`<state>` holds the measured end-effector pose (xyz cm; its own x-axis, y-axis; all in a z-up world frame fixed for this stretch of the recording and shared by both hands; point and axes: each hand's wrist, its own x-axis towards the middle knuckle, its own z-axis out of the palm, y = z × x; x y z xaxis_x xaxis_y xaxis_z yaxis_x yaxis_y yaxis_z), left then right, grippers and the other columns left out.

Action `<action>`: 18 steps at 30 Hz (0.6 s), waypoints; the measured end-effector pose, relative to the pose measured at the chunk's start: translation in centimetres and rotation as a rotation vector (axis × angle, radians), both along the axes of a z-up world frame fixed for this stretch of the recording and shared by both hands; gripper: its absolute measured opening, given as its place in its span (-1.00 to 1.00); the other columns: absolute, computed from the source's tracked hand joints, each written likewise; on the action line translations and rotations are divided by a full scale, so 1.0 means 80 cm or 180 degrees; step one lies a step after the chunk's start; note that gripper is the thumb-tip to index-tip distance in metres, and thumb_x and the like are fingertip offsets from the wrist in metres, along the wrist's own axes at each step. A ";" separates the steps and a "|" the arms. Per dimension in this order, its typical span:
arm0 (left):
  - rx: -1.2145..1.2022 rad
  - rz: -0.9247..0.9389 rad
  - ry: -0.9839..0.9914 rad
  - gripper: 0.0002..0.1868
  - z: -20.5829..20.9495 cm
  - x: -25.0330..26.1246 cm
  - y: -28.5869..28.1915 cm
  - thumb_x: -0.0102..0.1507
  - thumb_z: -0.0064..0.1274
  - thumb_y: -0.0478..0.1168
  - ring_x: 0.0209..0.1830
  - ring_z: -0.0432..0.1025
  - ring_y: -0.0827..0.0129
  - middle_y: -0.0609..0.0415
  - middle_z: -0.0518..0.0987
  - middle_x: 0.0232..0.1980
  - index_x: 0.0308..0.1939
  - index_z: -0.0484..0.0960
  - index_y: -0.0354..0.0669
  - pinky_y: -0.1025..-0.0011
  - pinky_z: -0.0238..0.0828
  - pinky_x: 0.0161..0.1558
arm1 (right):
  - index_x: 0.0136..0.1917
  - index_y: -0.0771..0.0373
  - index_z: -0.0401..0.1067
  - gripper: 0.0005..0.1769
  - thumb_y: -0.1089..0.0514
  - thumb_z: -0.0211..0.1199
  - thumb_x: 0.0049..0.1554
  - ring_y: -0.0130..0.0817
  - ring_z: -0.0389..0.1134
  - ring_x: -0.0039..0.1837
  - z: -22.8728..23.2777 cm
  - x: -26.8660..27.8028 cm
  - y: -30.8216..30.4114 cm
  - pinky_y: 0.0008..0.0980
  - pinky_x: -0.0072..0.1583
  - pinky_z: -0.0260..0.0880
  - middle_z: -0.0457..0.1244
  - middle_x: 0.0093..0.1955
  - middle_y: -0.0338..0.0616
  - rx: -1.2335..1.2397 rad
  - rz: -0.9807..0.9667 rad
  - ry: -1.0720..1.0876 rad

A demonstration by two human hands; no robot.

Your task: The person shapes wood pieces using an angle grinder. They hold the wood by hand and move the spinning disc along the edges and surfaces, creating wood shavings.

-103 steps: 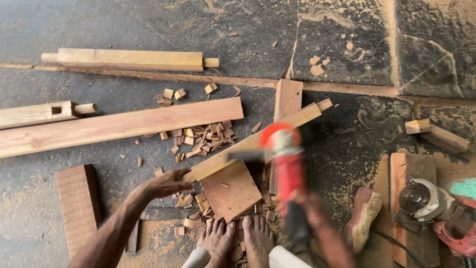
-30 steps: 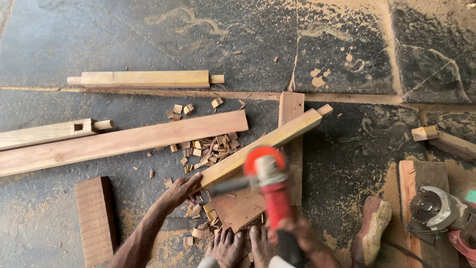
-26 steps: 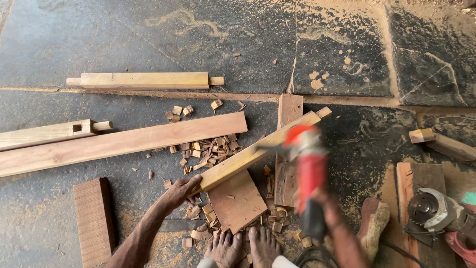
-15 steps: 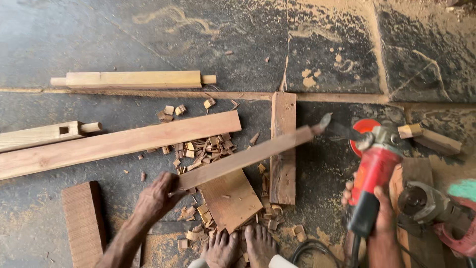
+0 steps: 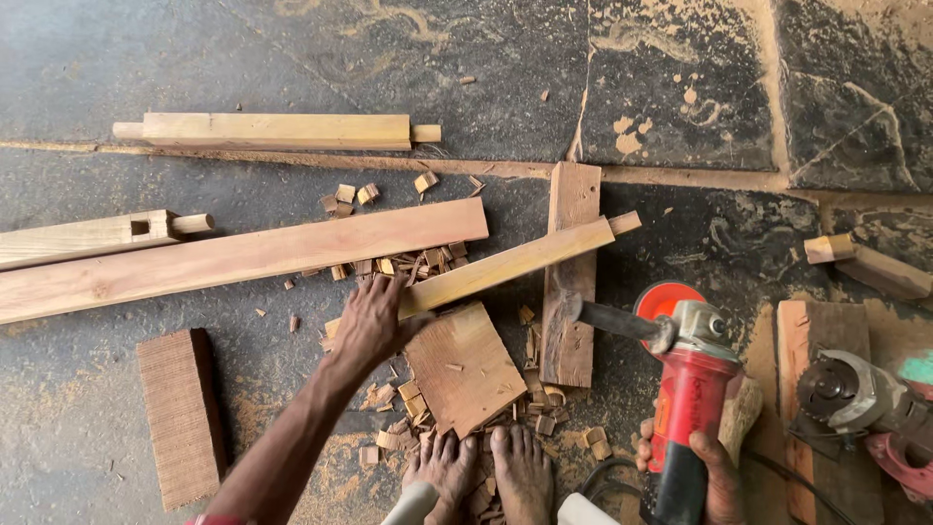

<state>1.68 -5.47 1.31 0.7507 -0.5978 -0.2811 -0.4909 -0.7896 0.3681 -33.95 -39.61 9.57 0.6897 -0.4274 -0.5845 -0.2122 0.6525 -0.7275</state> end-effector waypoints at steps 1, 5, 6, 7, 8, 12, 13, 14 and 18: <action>0.0119 0.0080 0.0125 -0.09 -0.006 0.004 -0.004 0.19 0.05 0.44 0.04 0.41 0.14 -0.11 0.51 0.11 0.36 0.36 -0.15 0.05 0.36 0.20 | 0.42 0.36 0.17 -0.05 -0.21 0.40 -0.05 -0.08 0.37 -0.07 -0.001 -0.004 -0.001 -0.07 -0.02 0.44 0.28 0.01 0.18 0.0059 0.0101 -0.0040; 0.0008 -0.0197 0.0190 -0.07 -0.023 0.015 -0.020 0.22 0.01 0.50 0.06 0.41 0.10 -0.17 0.50 0.13 0.27 0.40 -0.26 0.08 0.46 0.12 | 0.42 0.31 0.11 -0.23 -0.16 0.20 0.10 -0.03 0.32 0.07 -0.049 -0.006 0.028 -0.04 0.10 0.40 0.24 0.11 0.18 -0.0691 0.1131 0.0436; 0.0124 -0.0280 0.0325 -0.08 -0.026 0.022 -0.032 0.23 -0.01 0.50 0.07 0.42 0.11 -0.16 0.51 0.14 0.28 0.41 -0.25 0.10 0.50 0.09 | 0.42 0.28 0.09 -0.30 -0.14 0.10 0.16 -0.02 0.30 0.16 -0.085 0.005 0.072 -0.02 0.16 0.38 0.22 0.17 0.16 -0.1633 0.1909 0.0983; 0.0241 -0.0365 0.0459 -0.09 -0.029 0.028 -0.043 0.24 -0.04 0.49 0.08 0.43 0.11 -0.14 0.51 0.15 0.29 0.41 -0.25 0.13 0.54 0.06 | 0.42 0.26 0.06 -0.38 -0.11 0.01 0.23 0.00 0.27 0.25 -0.130 0.026 0.144 -0.01 0.22 0.36 0.21 0.23 0.15 -0.2804 0.2838 0.1525; 0.0121 -0.0469 0.0411 -0.06 -0.032 0.032 -0.054 0.22 -0.03 0.47 0.07 0.43 0.10 -0.15 0.51 0.14 0.32 0.37 -0.27 0.13 0.55 0.03 | 0.42 0.24 0.04 -0.45 -0.09 -0.09 0.29 0.01 0.24 0.33 -0.153 0.040 0.193 0.00 0.28 0.34 0.19 0.29 0.14 -0.3302 0.3337 0.1750; -0.0732 -0.0839 -0.1226 0.06 -0.055 0.034 -0.087 0.09 0.03 0.50 0.10 0.48 -0.06 -0.24 0.52 0.11 0.28 0.32 -0.37 0.04 0.53 0.00 | 0.44 0.20 -0.05 -0.53 -0.05 -0.19 0.36 0.16 0.12 0.50 -0.190 0.043 0.234 0.16 0.38 0.22 0.10 0.42 0.22 -0.4318 0.4080 0.1888; -0.1044 -0.0897 -0.1992 0.09 -0.060 0.031 -0.094 0.05 0.05 0.53 0.12 0.50 -0.13 -0.26 0.53 0.10 0.24 0.33 -0.40 -0.02 0.51 0.02 | 0.45 0.21 -0.07 -0.49 -0.05 -0.15 0.34 0.22 0.08 0.50 -0.195 0.040 0.231 0.22 0.36 0.18 0.08 0.43 0.27 -0.4367 0.4081 0.1786; -0.0749 -0.0843 -0.1185 0.03 -0.062 0.032 -0.095 0.11 0.09 0.45 0.13 0.48 -0.05 -0.22 0.52 0.12 0.30 0.30 -0.37 0.03 0.50 0.09 | 0.46 0.20 -0.08 -0.48 -0.04 -0.16 0.34 0.22 0.08 0.50 -0.197 0.037 0.231 0.22 0.37 0.17 0.07 0.44 0.27 -0.4368 0.4039 0.1766; 0.0195 -0.1110 -0.0691 -0.16 -0.051 0.045 -0.084 0.27 0.20 0.08 0.17 0.37 0.12 -0.12 0.45 0.19 0.50 0.21 -0.18 0.08 0.41 0.23 | 0.52 0.16 -0.14 -0.45 -0.04 -0.16 0.36 0.21 0.06 0.53 -0.202 0.036 0.230 0.23 0.39 0.13 0.03 0.48 0.27 -0.4276 0.4143 0.1813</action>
